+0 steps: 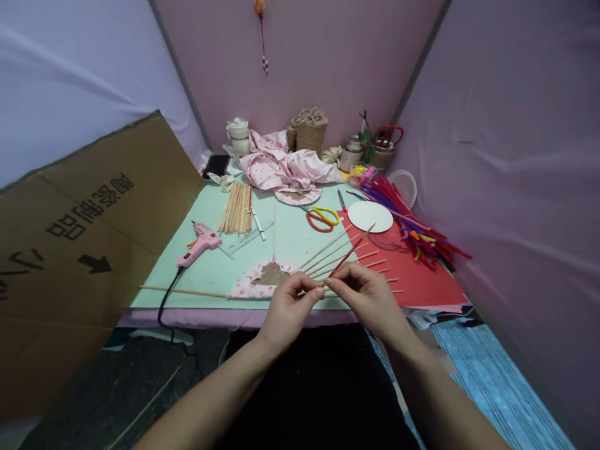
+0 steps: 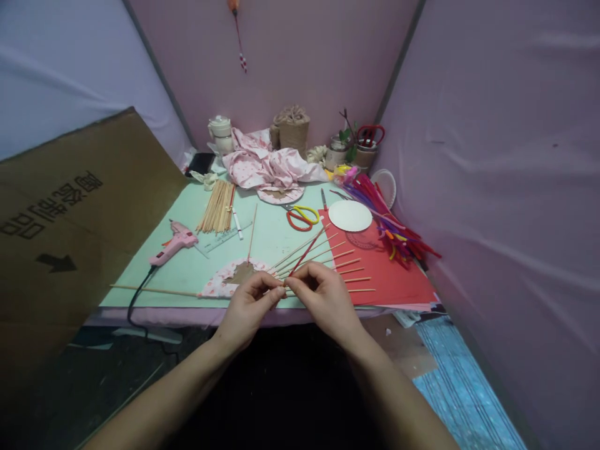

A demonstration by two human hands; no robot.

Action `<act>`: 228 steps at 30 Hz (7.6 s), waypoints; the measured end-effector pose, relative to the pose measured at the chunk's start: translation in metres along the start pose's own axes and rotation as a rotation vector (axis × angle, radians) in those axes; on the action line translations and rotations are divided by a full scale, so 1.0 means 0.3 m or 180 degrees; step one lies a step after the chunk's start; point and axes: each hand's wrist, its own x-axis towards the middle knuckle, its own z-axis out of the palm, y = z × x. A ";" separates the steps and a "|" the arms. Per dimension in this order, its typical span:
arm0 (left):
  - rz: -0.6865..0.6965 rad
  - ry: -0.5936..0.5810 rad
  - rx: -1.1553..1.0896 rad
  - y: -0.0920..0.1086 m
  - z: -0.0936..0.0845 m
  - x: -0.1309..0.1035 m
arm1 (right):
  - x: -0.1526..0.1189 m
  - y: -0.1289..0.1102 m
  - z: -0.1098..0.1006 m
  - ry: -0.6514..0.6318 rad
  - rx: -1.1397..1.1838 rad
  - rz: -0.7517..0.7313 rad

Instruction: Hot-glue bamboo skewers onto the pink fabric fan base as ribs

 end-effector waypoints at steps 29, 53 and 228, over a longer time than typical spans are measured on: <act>0.0201 0.0288 0.0399 -0.024 0.011 0.013 | 0.000 0.061 0.070 0.0581 0.0773 0.0171; 0.0181 0.0435 0.0417 -0.020 0.023 0.017 | -0.042 0.041 0.085 0.0808 0.0206 -0.0195; -0.1225 -0.0106 -0.0567 0.012 0.036 -0.026 | 0.121 0.022 -0.087 0.0623 0.1525 0.0451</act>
